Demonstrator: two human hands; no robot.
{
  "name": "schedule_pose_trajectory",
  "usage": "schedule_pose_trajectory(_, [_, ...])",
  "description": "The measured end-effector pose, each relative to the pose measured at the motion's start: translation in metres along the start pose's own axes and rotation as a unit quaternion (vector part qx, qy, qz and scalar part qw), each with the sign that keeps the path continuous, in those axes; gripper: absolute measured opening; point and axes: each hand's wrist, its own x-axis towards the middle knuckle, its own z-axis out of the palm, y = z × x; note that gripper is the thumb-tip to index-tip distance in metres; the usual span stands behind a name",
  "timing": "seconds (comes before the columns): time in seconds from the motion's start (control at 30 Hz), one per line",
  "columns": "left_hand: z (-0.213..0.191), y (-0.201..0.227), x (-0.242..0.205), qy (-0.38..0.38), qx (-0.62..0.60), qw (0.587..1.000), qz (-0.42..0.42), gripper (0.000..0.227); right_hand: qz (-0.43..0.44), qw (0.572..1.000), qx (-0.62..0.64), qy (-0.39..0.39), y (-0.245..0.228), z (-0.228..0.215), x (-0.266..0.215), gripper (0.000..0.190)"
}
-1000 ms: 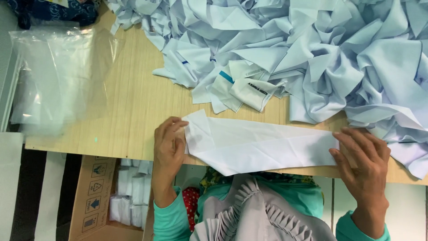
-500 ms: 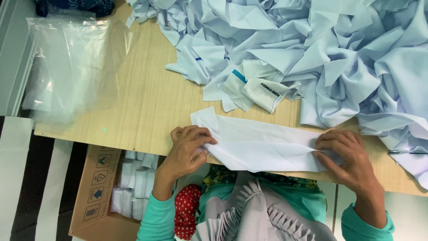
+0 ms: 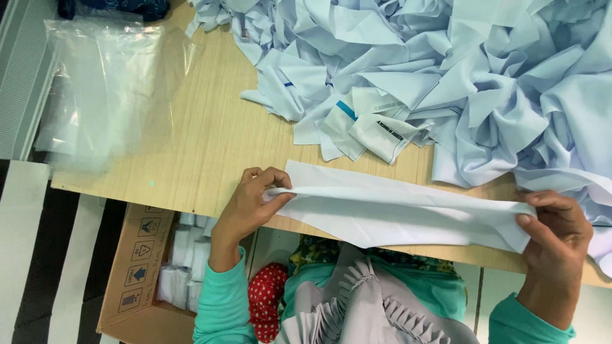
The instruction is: The person folds light blue fabric pieces on a wooden table, rolling each into a compact bundle and placing it into a clear plastic bag. The person repeats this process with multiple fabric pieces from a large pile.
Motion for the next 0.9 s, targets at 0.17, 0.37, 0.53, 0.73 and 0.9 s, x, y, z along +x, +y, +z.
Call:
schedule_pose_trajectory(0.17, [-0.021,0.007,0.021,-0.103,-0.144,0.963,-0.202,0.033,0.079,0.995,-0.035,0.054,-0.003,-0.005,0.005,0.031])
schedule_pose_trajectory(0.37, [-0.017,0.025,0.041,-0.099,-0.015,0.952,-0.290,0.038,0.082,0.985,-0.151,-0.001,-0.021,-0.002,0.010,0.025])
schedule_pose_trajectory(0.53, [-0.018,0.038,0.053,-0.137,0.045,0.938,-0.316,0.042,0.070,0.942,-0.323,-0.051,-0.054,0.006,0.011,0.027])
schedule_pose_trajectory(0.73, [-0.013,0.035,0.061,-0.171,0.127,0.928,-0.306,0.034,0.014,0.930,-0.367,-0.030,-0.063,0.010,0.005,0.027])
schedule_pose_trajectory(0.9, [-0.004,0.037,0.055,-0.164,0.147,0.937,-0.271,0.018,-0.055,0.914,-0.400,-0.021,-0.065,0.015,0.000,0.025])
